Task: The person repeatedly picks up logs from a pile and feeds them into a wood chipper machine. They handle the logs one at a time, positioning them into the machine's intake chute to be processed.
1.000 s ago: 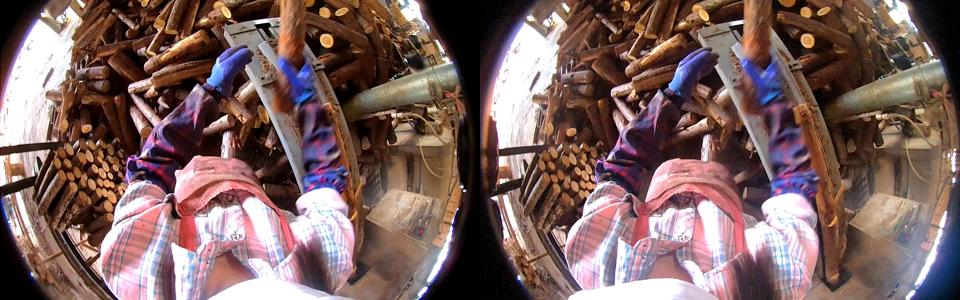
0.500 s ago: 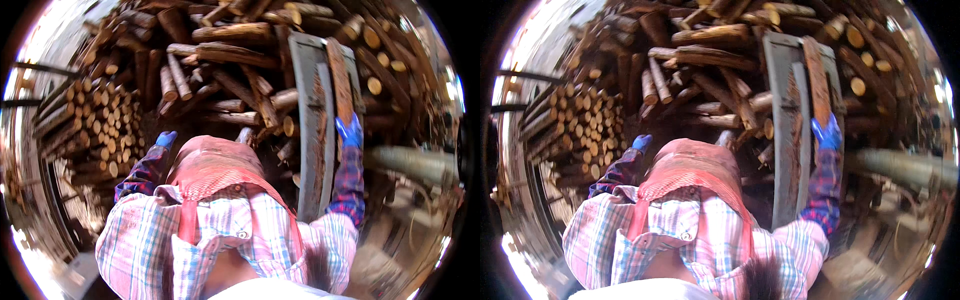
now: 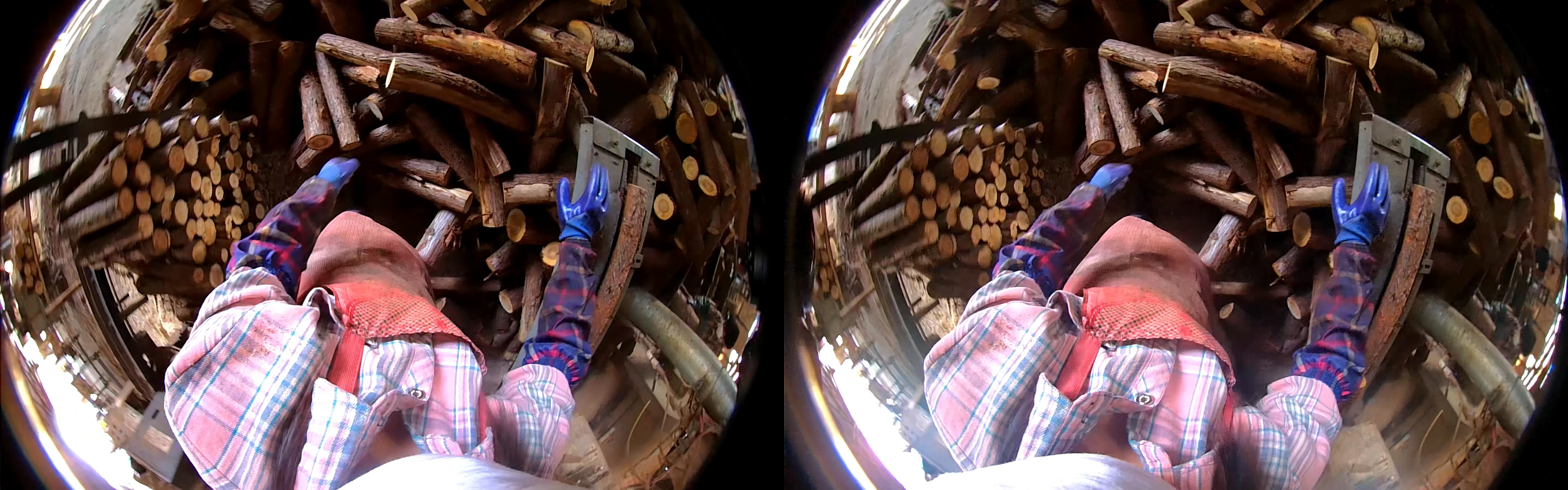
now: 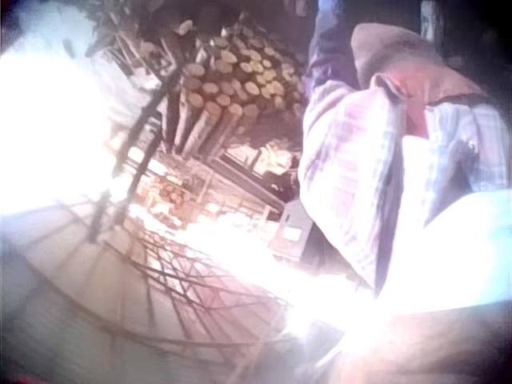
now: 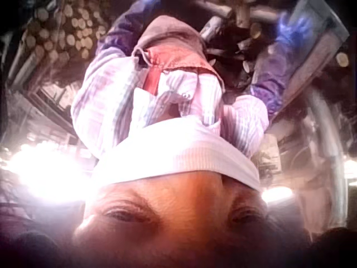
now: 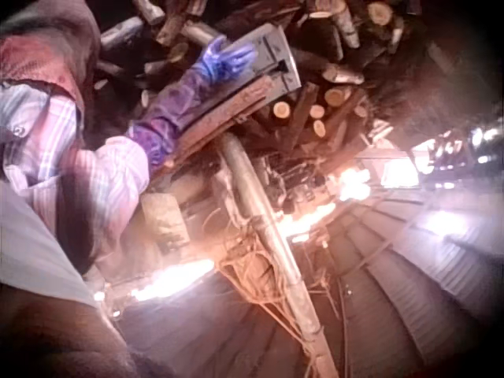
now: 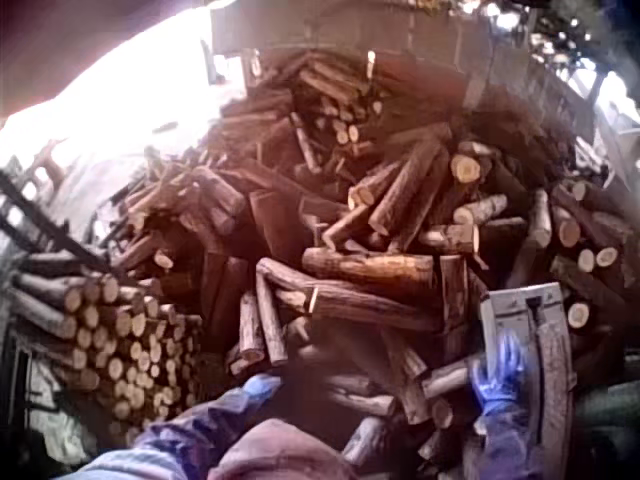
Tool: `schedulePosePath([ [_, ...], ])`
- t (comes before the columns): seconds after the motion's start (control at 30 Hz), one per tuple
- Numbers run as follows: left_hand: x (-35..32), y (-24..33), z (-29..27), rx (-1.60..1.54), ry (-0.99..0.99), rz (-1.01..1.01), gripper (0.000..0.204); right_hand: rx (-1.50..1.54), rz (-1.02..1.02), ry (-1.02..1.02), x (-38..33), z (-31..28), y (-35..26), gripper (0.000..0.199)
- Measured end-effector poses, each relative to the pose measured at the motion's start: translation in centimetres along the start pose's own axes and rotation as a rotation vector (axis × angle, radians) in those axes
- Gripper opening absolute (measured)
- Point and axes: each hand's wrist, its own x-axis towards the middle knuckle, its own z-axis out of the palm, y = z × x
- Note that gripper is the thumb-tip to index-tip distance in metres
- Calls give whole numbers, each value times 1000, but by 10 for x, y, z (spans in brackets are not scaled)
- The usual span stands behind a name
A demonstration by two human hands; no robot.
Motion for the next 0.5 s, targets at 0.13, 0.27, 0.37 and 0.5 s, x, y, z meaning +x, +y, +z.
schedulePosePath([
  [0.13,72,124,42,-290,-155,-125,27,-145,102,-88,-1,11,20,70],
  [0.27,164,197,21,-260,203,66,67,-65,96,-125,19,27,9,67],
  [0.37,185,248,62,-268,193,-6,81,-122,158,-171,0,28,20,64],
  [0.5,234,240,37,-453,15,127,70,-107,148,-139,22,35,16,65],
])
